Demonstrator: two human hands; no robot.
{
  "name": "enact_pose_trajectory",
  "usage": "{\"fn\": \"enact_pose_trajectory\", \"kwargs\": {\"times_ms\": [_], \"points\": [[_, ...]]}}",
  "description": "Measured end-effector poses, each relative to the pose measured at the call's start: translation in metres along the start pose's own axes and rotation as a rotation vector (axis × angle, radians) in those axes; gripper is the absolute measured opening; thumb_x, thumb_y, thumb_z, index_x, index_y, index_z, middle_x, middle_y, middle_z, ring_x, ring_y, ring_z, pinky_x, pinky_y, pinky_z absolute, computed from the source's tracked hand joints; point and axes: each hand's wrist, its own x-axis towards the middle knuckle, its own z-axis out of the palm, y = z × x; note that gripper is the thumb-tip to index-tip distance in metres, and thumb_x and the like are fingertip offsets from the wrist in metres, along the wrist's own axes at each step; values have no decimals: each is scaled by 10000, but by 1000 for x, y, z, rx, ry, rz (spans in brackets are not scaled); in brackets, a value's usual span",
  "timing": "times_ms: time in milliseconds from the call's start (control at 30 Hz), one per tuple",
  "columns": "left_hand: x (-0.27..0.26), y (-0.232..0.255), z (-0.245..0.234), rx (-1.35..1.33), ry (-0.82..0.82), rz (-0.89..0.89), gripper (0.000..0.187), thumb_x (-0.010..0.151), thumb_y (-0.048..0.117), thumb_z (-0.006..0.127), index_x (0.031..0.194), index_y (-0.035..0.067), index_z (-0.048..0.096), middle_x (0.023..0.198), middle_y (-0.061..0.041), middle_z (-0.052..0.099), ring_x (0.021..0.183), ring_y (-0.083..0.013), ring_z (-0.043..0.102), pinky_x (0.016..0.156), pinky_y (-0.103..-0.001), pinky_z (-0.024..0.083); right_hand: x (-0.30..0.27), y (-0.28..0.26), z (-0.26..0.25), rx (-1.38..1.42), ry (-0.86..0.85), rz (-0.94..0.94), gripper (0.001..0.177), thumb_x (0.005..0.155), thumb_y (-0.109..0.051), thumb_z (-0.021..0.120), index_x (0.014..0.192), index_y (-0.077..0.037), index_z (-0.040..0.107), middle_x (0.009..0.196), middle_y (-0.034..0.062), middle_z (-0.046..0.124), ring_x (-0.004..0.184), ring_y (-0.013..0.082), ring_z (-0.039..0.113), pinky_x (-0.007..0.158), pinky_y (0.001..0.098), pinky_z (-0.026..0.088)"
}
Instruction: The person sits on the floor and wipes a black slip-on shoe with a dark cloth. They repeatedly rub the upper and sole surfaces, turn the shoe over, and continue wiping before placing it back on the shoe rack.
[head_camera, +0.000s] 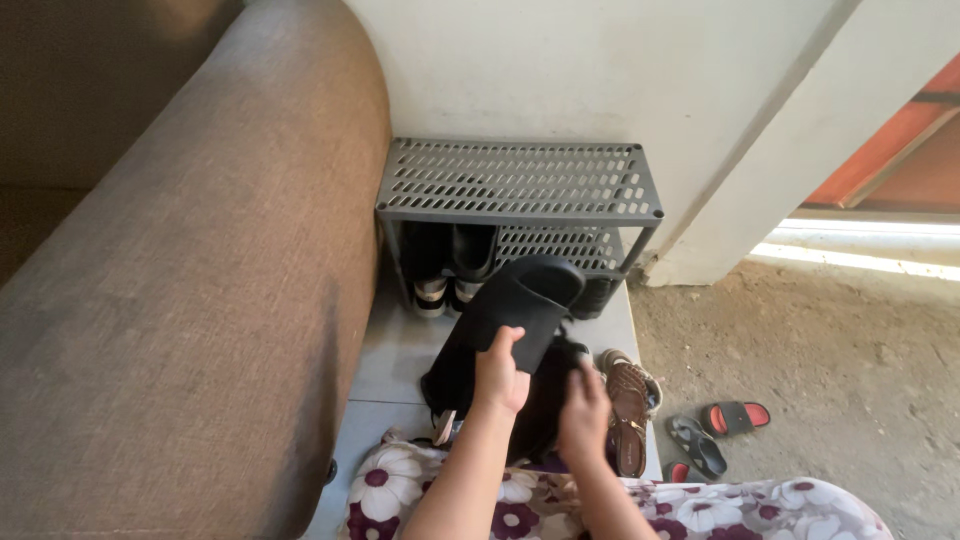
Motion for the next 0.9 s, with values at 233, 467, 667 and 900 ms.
{"fn": "enact_pose_trajectory", "kwargs": {"times_ms": [233,467,667,900], "points": [[-14,-8,3,442,-159,155,325,840,22,671,1161,-26,687,1104,-53,704,983,-150,658,867,-292,537,30,-109,-32,-4,298,-296,293,1097,-49,511,1376,-13,595,1299,151,677,1159,226,643,1032,338,525],[-53,-3,24,721,-305,252,356,868,6,612,1216,-40,669,1093,-70,724,964,-138,650,841,-271,538,39,-147,2,-507,-83,-844,336,967,66,527,1247,-55,670,1352,153,693,1422,310,521,1208,529,285],[-59,6,20,566,-355,234,369,831,-23,630,1198,-41,670,1154,-55,704,1053,-151,657,950,-287,518,66,-134,-19,-98,-66,-379,313,1041,34,476,1290,-46,647,1364,122,685,1337,225,602,1129,330,426],[-30,-4,-7,153,-164,-4,347,772,-11,644,1117,-19,691,1086,-76,717,1013,-204,680,907,-334,545,57,-96,-14,159,-27,-321,360,1046,43,434,1366,-7,589,1433,119,608,1346,189,540,1139,301,383]]}}
